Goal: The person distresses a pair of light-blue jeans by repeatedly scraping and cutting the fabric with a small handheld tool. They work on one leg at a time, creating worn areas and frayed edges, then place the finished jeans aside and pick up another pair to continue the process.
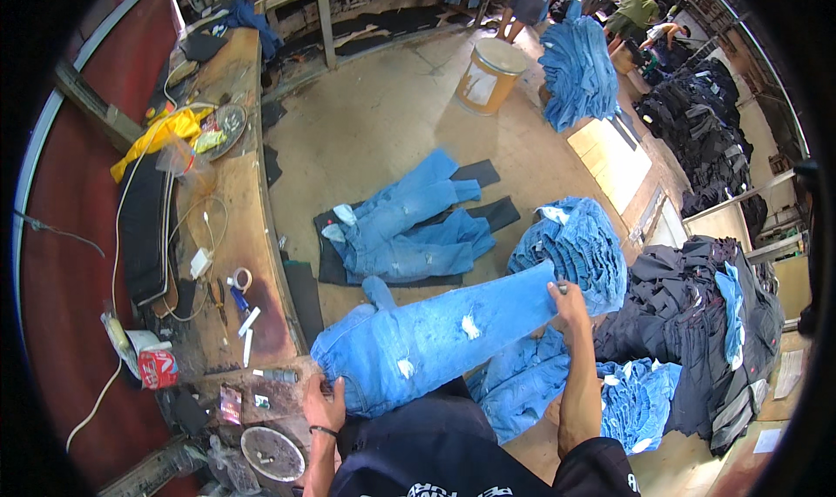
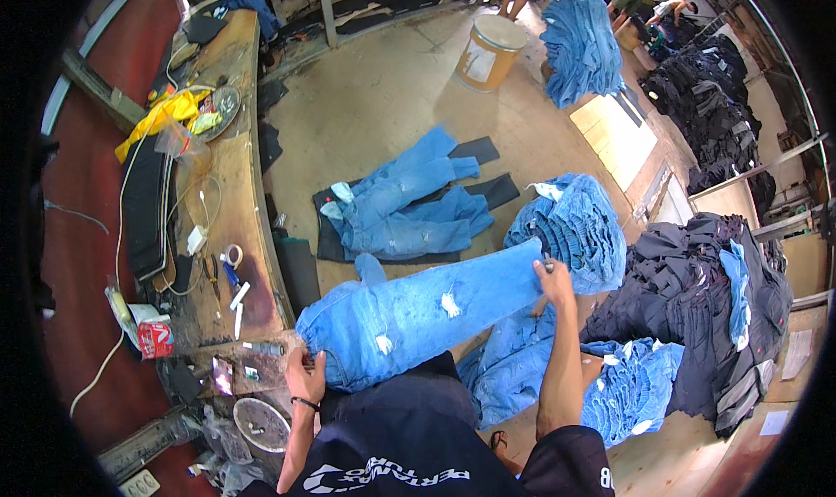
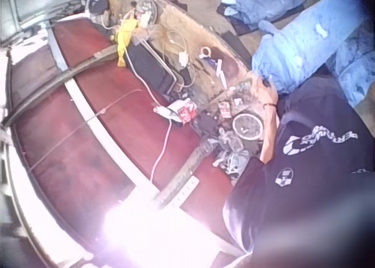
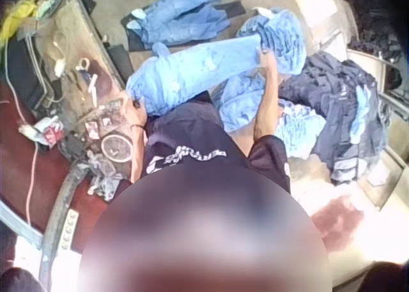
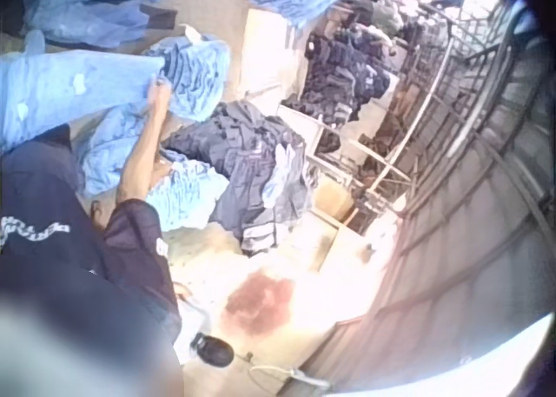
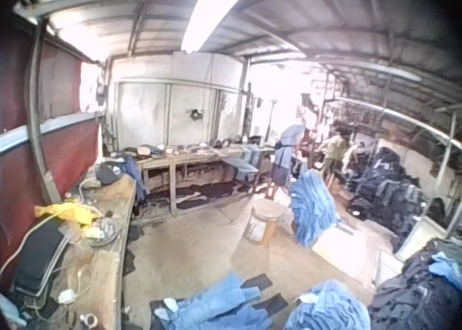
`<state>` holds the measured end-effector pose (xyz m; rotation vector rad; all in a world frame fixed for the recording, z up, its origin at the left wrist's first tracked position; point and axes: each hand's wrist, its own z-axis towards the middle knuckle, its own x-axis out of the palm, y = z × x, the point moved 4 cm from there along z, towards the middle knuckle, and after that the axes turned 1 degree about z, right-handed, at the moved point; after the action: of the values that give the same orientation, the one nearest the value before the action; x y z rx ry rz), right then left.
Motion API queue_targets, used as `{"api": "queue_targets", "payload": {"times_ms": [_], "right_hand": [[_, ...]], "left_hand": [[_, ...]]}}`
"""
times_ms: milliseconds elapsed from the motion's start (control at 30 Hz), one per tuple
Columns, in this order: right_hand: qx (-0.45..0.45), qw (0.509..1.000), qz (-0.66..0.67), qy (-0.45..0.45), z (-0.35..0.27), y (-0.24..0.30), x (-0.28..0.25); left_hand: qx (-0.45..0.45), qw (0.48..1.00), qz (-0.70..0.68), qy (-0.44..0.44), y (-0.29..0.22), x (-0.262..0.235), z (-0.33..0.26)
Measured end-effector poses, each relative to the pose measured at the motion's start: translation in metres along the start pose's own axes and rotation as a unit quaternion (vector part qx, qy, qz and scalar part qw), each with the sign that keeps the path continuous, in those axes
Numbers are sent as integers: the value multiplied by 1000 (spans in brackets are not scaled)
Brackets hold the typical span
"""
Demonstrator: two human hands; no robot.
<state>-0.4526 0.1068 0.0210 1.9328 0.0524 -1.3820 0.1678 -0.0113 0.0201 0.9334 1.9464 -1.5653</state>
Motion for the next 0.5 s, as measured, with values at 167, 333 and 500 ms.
{"api": "queue_targets", "payload": {"times_ms": [167,333,500], "right_hand": [[23,987,103,-125,-2,-41,10],[181,947,155,-214,58,-91,-47],[136,952,-8,-274,104,-54,-76]], "left_hand": [[-145,904,-401,-11,20,11,8],[-172,808,-510,241,-36,57,3],[-169,833,-402,341,-83,112,9]]}}
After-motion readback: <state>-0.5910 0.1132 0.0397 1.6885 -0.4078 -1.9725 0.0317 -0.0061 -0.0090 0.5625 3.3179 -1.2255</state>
